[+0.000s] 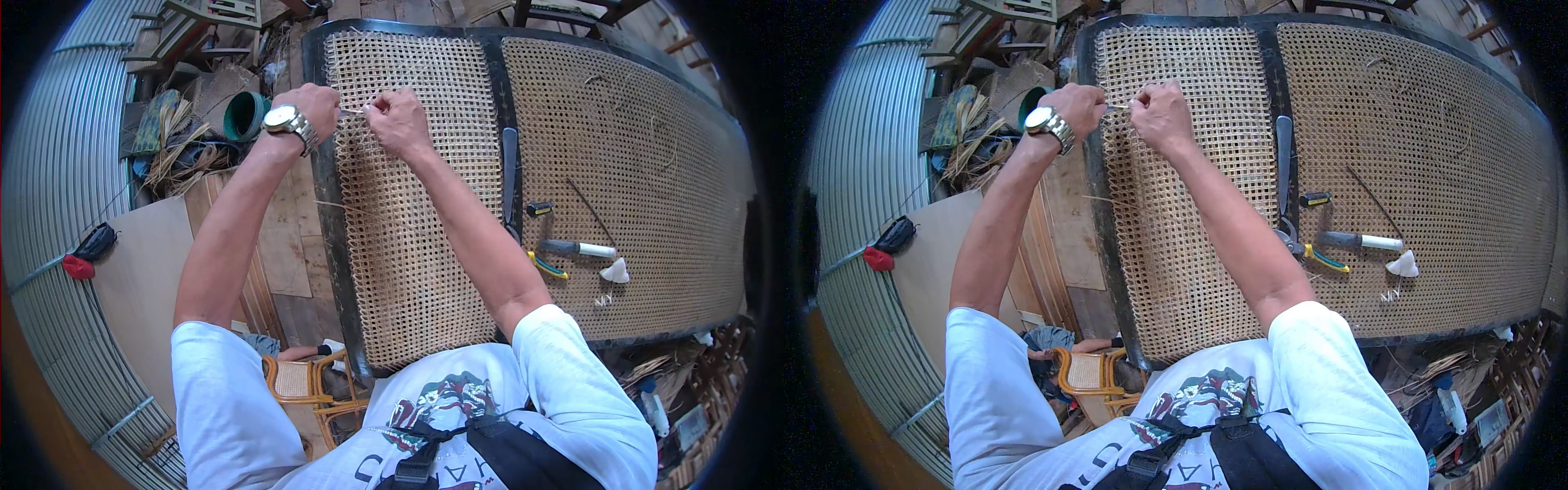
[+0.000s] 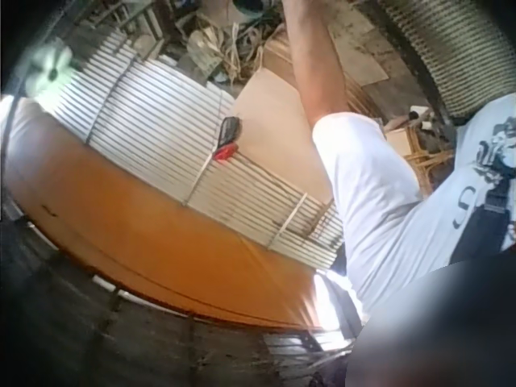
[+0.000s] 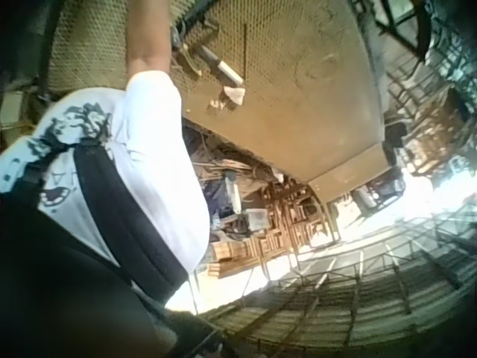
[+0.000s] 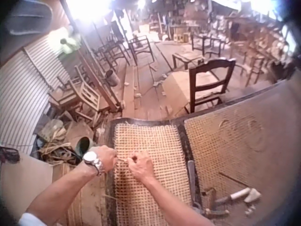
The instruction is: Replacing or repairing the wicker/cane webbing on a furniture piece using specialized tools and cane strands.
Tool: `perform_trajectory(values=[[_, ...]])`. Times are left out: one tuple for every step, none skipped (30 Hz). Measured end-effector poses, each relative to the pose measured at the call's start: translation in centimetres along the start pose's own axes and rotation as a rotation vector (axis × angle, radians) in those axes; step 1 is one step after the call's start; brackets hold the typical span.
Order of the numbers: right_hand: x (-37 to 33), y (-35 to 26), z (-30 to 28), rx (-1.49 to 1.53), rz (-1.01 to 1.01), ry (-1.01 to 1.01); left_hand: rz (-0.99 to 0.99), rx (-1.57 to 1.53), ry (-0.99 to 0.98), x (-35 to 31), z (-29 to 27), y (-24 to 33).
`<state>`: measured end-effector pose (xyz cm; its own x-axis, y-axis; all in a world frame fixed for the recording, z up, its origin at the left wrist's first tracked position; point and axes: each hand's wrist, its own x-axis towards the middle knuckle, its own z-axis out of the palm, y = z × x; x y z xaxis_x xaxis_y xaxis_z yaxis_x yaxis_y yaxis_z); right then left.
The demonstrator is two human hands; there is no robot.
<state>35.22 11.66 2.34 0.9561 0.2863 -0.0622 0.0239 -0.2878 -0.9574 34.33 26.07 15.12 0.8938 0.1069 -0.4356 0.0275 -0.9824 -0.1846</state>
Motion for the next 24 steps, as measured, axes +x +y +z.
perform_trajectory(values=[[-0.1,0.2,0.0,-0.089,-0.090,0.060,0.008,0.045,0.003,0.0,-0.5,0.5],[-0.1,0.4,-0.1,-0.179,-0.179,0.120,0.011,0.045,0.002,0.2,-0.8,0.8],[-0.3,0.1,-0.2,-0.178,-0.180,0.117,0.033,0.108,-0.005,0.3,-0.9,0.8],[-0.4,-0.1,-0.4,-0.186,-0.173,0.090,0.054,0.171,-0.012,0.5,-1.1,0.9],[-0.6,-0.3,-0.5,-0.193,-0.166,0.064,0.055,0.217,-0.029,0.8,-1.2,1.1],[-0.7,-0.2,-0.7,-0.195,-0.165,0.066,0.058,0.216,-0.028,0.9,-1.4,1.7],[-0.8,-0.1,-0.8,-0.199,-0.194,0.099,0.071,0.246,-0.017,1.0,-1.7,2.1],[-0.9,0.0,-0.9,-0.202,-0.224,0.133,0.083,0.278,-0.006,1.0,-2.0,2.5],[-1.1,-0.3,-1.1,-0.203,-0.223,0.135,0.064,0.246,-0.016,1.0,-2.3,2.7],[-1.2,-0.5,-1.3,-0.193,-0.234,0.127,0.067,0.246,-0.016,0.8,-2.6,2.8],[-1.2,-0.8,-1.5,-0.183,-0.245,0.119,0.053,0.216,0.000,0.6,-2.8,2.9],[-1.3,-1.0,-1.5,-0.182,-0.244,0.119,0.034,0.186,0.014,0.4,-3.1,2.8],[-1.3,-1.2,-1.6,-0.247,-0.291,0.128,0.044,0.145,0.015,0.4,-3.3,3.1],[-1.3,-1.4,-1.6,-0.312,-0.338,0.138,0.044,0.145,0.014,0.5,-2.8,3.1],[-1.3,-1.3,-1.5,-0.312,-0.339,0.139,0.059,0.176,0.021,0.7,-2.4,3.3],[-1.2,-1.3,-1.3,-0.344,-0.323,0.114,0.073,0.207,0.028,0.9,-2.0,3.3],[-1.1,-1.3,-1.1,-0.375,-0.308,0.089,0.078,0.216,0.040,1.0,-1.6,3.4],[-1.0,-1.1,-1.3,-0.377,-0.305,0.090,0.081,0.214,0.039,0.8,-1.6,3.9],[-0.9,-1.0,-1.5,-0.372,-0.277,0.041,0.091,0.212,0.055,0.6,-1.7,4.4],[-0.8,-0.8,-1.7,-0.366,-0.249,-0.009,0.100,0.211,0.071,0.5,-1.7,4.7],[-0.7,-0.6,-1.7,-0.364,-0.250,-0.008,0.123,0.203,0.132,0.4,-1.3,4.7],[-0.6,-0.5,-1.6,-0.326,-0.195,-0.021,0.122,0.205,0.132,0.4,-0.9,4.8],[-0.5,-0.4,-1.6,-0.287,-0.140,-0.035,0.116,0.217,0.112,0.3,-0.4,4.9],[-0.4,-0.1,-1.9,-0.288,-0.137,-0.031,0.118,0.226,0.093,0.2,-0.4,5.4]])
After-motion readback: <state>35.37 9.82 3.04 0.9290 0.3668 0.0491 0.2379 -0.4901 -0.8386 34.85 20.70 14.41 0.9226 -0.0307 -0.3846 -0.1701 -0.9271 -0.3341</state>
